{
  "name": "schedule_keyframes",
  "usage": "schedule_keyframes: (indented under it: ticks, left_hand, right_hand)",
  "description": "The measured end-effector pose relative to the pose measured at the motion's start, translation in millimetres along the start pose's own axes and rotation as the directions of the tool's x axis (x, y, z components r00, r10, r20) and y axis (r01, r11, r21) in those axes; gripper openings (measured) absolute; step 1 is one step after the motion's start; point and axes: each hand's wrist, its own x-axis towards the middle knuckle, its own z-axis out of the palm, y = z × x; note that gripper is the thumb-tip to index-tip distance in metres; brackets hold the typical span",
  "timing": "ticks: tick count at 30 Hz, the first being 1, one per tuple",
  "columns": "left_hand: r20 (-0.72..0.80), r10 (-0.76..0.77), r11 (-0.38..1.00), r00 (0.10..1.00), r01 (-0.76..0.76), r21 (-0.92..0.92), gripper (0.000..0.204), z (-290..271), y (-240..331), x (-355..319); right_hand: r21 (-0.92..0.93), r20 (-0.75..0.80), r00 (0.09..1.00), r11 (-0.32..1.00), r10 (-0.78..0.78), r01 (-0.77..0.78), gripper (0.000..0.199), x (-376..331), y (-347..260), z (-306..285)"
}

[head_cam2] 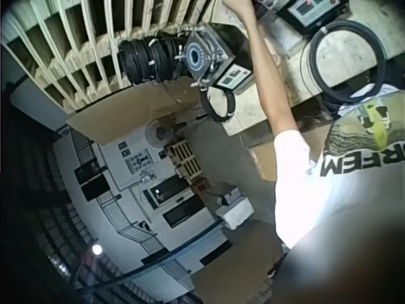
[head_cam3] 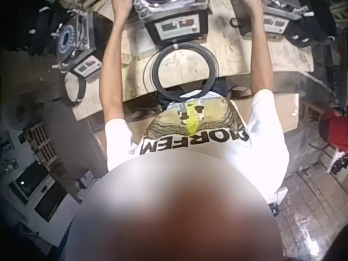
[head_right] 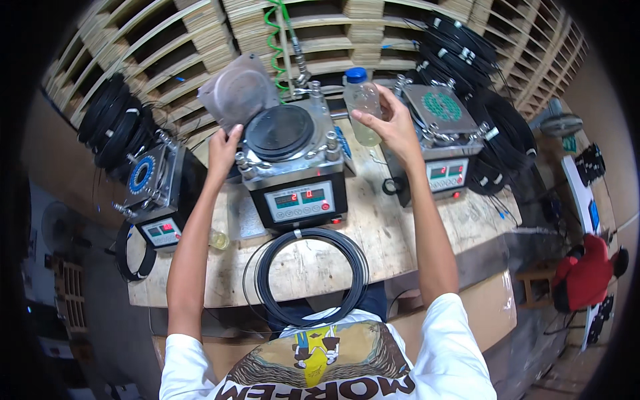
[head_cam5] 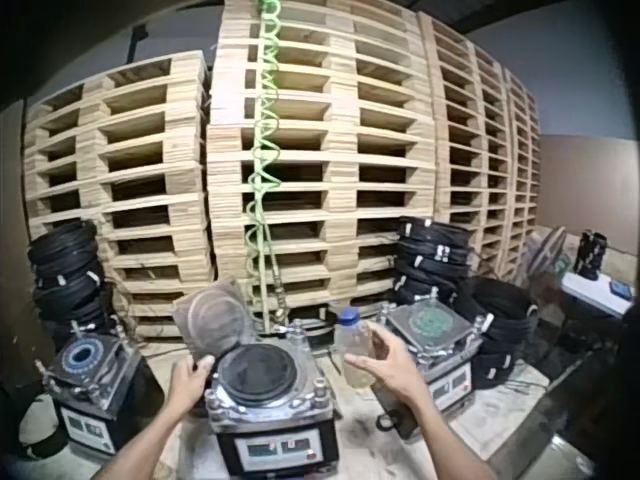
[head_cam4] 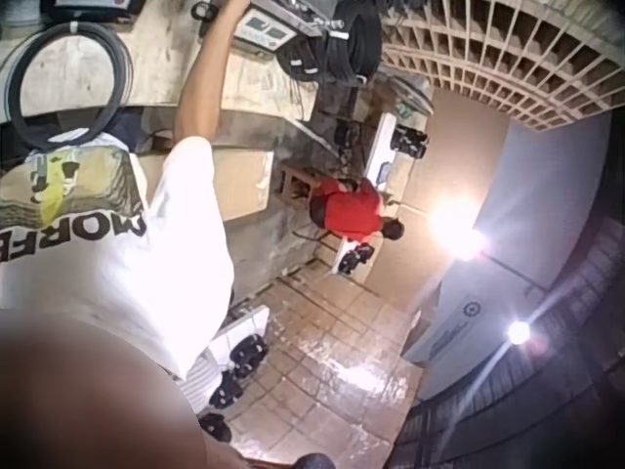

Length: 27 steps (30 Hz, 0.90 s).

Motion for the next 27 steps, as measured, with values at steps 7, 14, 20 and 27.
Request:
schedule_keyframes:
  ticks: [7,14,20,27]
  left_hand:
    - [0.09,-0.048,0.987,0.995,0.061,-0.149,0.04,-1,21,-6]
    - [0.101,-0.045,0.981,0.994,0.063,-0.183,0.04,2,23,-5]
    - [-0.005,0.042,0.975,0.999,-0.042,-0.217,0.045,4,6,-1]
    - [-0.014,0.051,0.995,0.999,-0.052,-0.085,0.055,7,16,-6]
  right_hand:
    - [-0.089,-0.277,0.954,0.985,0.116,-0.145,0.063,-122,124,-19]
    - [-0.254,-0.309,0.94,0.94,0.145,-0.229,0.062,-166,162,3]
    - [-0.306,-0.261,0.961,0.937,0.087,-0.168,0.077,-161,156,8]
    - [-0.297,-0.288,0.953,0.955,-0.092,0.003,0.04,-84,74,0]
